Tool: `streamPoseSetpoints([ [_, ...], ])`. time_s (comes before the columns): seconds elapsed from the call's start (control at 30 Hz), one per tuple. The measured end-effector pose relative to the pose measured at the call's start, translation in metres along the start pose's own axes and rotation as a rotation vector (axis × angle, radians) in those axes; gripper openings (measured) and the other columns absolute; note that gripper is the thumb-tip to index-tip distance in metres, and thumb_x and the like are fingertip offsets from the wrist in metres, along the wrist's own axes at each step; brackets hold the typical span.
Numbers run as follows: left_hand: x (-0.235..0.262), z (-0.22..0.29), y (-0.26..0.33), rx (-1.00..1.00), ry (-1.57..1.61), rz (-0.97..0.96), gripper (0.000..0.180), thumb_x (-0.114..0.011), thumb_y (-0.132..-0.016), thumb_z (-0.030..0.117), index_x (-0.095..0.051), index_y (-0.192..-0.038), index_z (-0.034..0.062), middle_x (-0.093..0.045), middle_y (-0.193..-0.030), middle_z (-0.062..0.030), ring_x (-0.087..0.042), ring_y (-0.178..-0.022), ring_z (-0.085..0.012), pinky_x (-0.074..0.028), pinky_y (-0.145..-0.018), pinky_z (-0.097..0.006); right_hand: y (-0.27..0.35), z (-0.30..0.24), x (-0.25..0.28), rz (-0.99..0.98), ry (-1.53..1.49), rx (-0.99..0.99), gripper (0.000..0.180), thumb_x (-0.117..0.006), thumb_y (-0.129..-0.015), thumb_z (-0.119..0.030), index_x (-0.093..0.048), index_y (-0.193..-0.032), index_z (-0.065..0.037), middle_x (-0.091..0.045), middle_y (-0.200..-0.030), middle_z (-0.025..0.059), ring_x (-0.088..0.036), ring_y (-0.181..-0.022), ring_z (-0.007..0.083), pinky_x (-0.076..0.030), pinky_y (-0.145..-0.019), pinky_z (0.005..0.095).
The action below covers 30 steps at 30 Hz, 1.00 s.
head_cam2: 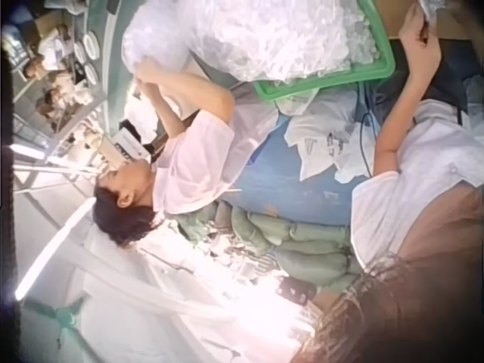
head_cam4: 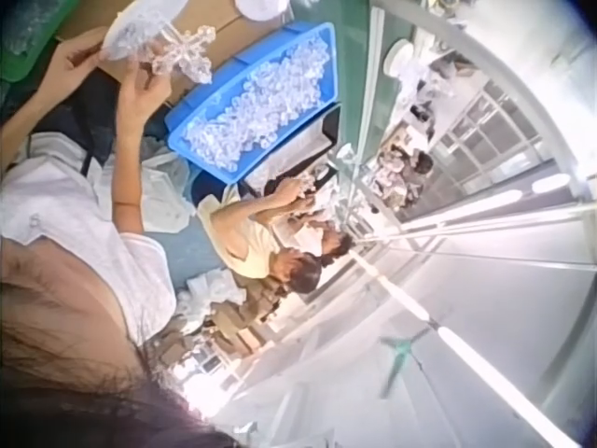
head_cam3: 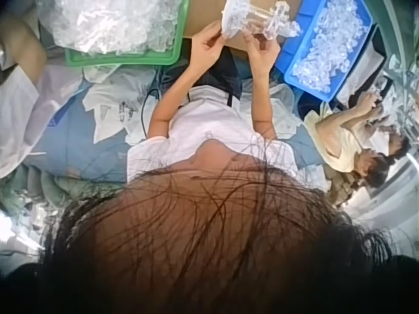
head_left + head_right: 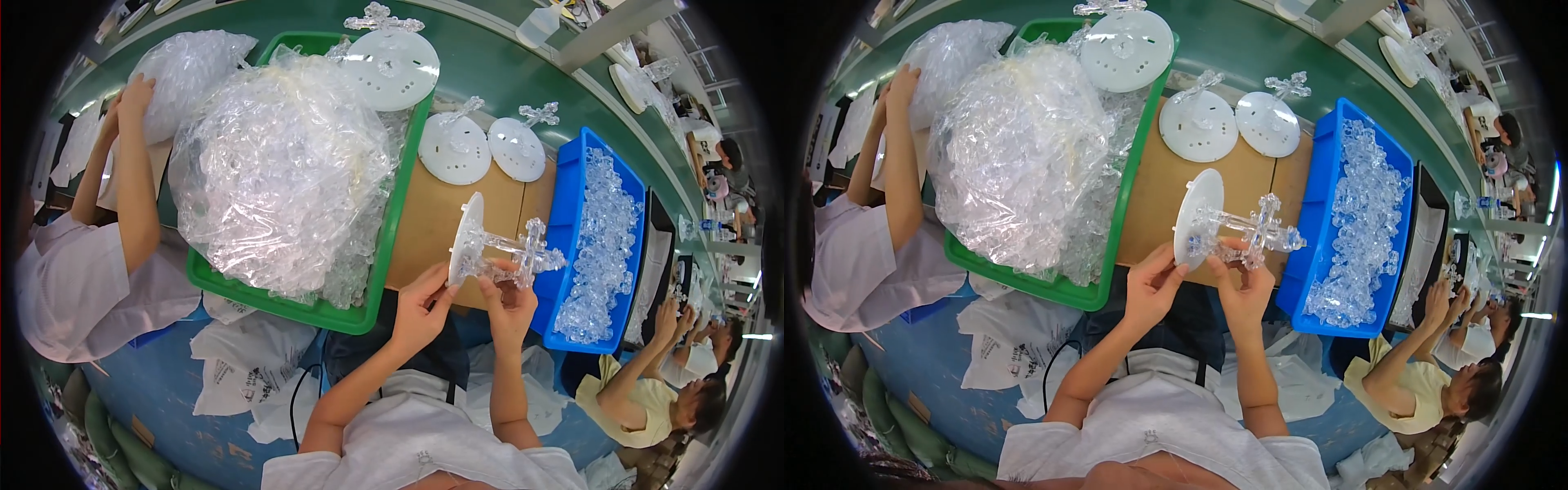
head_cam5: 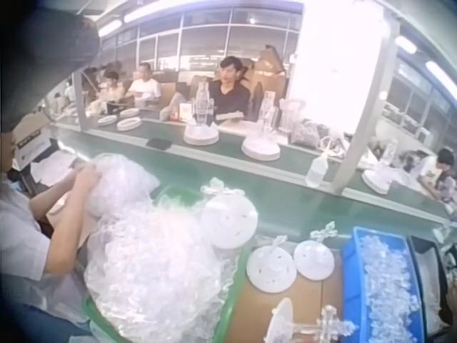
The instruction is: Assembling transparent cross ornaments onto white circular bases using adhesive on a factory assembly line.
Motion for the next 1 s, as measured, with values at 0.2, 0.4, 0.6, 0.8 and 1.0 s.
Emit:
streamPoseSetpoints([
  [0.2,-0.005,-0.002,0.001,-0.039,-0.008,-0.012,0.031,-0.055,-0.087,-0.004,-0.056,-0.117,-0.0056,-0.058,-0.112,-0.0099,-0.057,-0.093,-0.0108,-0.048,-0.074,-0.021,-0.003,0.003,-0.004,0.036,-0.046,0.041,0.033,-0.068,-0.080,0.001,-0.055,-0.110,0.002,-0.062,-0.098,0.0059,-0.058,-0.086,0.0101,-0.046,-0.076,0.0221],
  [0.4,-0.005,-0.013,0.003,0.020,0.183,0.012,0.033,-0.054,-0.088,-0.003,-0.053,-0.121,-0.0045,-0.058,-0.113,-0.0092,-0.057,-0.099,-0.0121,-0.046,-0.085,-0.024,0.001,0.005,-0.015,0.112,0.076,0.072,0.027,-0.071,-0.078,-0.004,-0.059,-0.102,0.003,-0.064,-0.094,0.0078,-0.061,-0.083,0.0122,-0.049,-0.073,0.0261],
  [0.6,0.013,-0.045,-0.013,0.136,0.173,0.052,0.049,-0.046,-0.091,-0.003,-0.032,-0.138,0.0004,-0.050,-0.126,-0.0114,-0.048,-0.117,-0.0162,-0.036,-0.099,-0.028,-0.030,0.027,-0.041,-0.015,0.537,0.327,0.023,-0.071,-0.077,-0.012,-0.061,-0.095,0.000,-0.063,-0.083,0.0141,-0.063,-0.070,0.0241,-0.050,-0.060,0.0316],
  [0.8,0.026,-0.010,0.030,0.097,-0.059,0.092,0.063,-0.045,-0.090,-0.004,-0.014,-0.145,0.0011,-0.023,-0.148,-0.0123,-0.040,-0.127,-0.0266,-0.038,-0.101,-0.033,-0.035,0.044,-0.058,-0.093,0.563,0.404,0.028,-0.063,-0.077,-0.007,-0.056,-0.103,-0.003,-0.056,-0.084,0.0142,-0.057,-0.081,0.0323,-0.047,-0.069,0.0402],
  [1.0,0.039,-0.020,0.042,0.037,-0.214,0.071,0.050,-0.048,-0.091,0.000,-0.030,-0.138,-0.0016,-0.038,-0.138,-0.0127,-0.047,-0.121,-0.0272,-0.045,-0.096,-0.037,-0.013,0.010,-0.031,-0.103,0.595,0.411,0.045,-0.063,-0.077,-0.007,-0.050,-0.119,-0.003,-0.057,-0.104,0.0162,-0.055,-0.096,0.0318,-0.047,-0.079,0.0385],
])
Point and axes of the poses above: each hand's wrist, its own y-axis away from the middle knuckle, its own x-axis out of the back of the hand, z = x × y, the point moved 2 cm from there along -y, towards the middle knuckle
